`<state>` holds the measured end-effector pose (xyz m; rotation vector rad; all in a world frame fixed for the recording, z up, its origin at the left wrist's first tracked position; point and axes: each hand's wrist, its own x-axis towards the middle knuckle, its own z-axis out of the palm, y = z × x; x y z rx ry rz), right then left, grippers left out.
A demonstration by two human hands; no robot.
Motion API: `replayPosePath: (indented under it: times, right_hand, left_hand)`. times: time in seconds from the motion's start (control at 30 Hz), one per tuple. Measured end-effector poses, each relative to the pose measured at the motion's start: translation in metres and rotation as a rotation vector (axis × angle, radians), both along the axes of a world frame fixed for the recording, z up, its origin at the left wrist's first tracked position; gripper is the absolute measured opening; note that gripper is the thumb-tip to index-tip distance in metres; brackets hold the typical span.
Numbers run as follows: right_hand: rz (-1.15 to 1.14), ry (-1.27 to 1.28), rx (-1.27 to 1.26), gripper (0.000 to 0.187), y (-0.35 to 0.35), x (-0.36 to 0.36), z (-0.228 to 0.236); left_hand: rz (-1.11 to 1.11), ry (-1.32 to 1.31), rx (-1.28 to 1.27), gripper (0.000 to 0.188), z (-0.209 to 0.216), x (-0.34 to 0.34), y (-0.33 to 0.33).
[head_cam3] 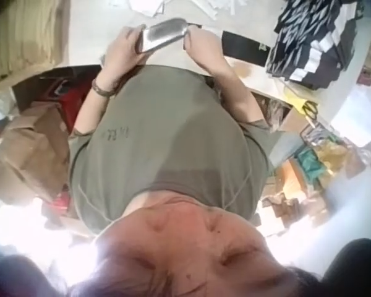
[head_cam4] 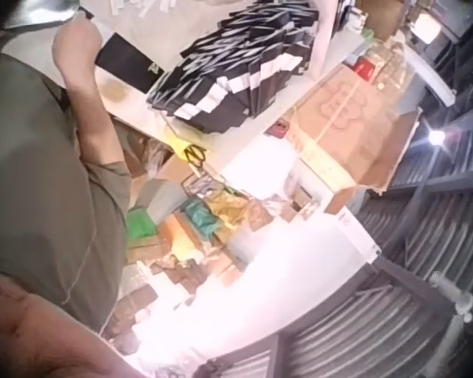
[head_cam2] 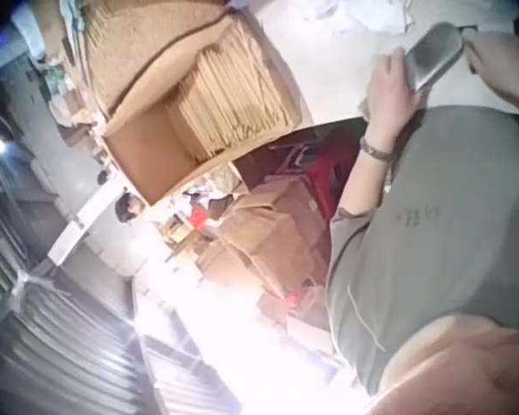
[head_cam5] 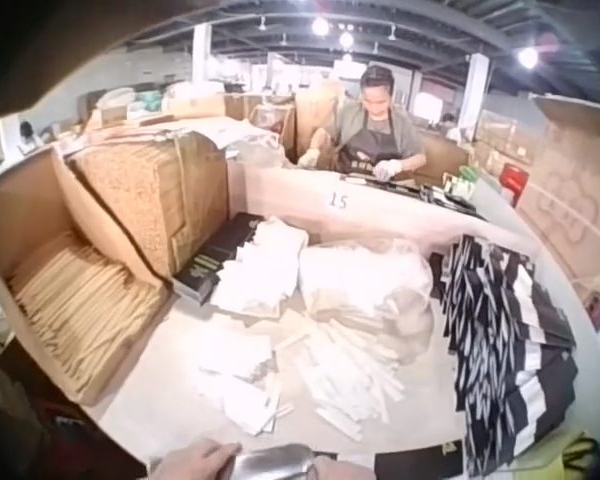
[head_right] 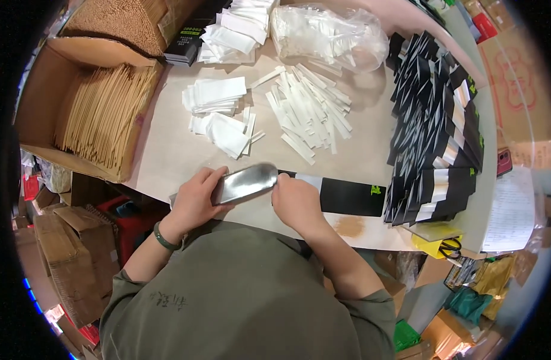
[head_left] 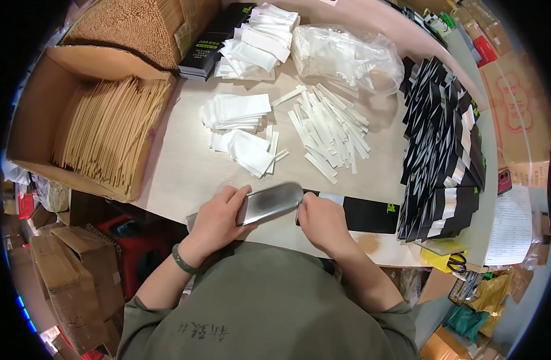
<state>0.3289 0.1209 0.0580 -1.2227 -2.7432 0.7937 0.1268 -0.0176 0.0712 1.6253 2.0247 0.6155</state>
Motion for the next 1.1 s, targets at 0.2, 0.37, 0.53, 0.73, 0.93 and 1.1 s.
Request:
replayPosePath:
  times: [0.2, 0.37, 0.53, 0.73, 0.93, 1.1]
  right_hand:
    - [0.009, 0.099, -0.174, 0.025, -0.020, -0.026, -0.007]
    - [-0.072, 0.127, 0.152, 0.021, 0.047, -0.016, 0.005]
    - [-0.074, 0.060, 0.044, 0.015, 0.067, -0.008, -0.004]
    - [0.178, 0.423, 0.215, 0.006, 0.041, -0.078, 0.001]
    - [0.260, 0.140, 0.319, 0.011, 0.035, -0.114, -0.024]
    - [0.434, 0.214, 0.065, 0.012, 0.014, -0.093, 0.015]
  left_hand:
    - [-0.337, 0.009, -0.148, 0.077, 0.013, -0.017, 0.016]
    - [-0.192, 0.189, 0.388, 0.067, 0.019, -0.080, 0.004]
    - [0.620, 0.615, 0.295, 0.025, 0.021, -0.218, -0.053]
    - [0.580, 0.527, 0.058, 0.019, 0.000, -0.217, -0.073]
    - [0.513, 0.570, -0.105, 0.018, 0.005, -0.215, -0.061]
    - [0.567, 0.529, -0.077, 0.016, 0.007, -0.219, -0.069]
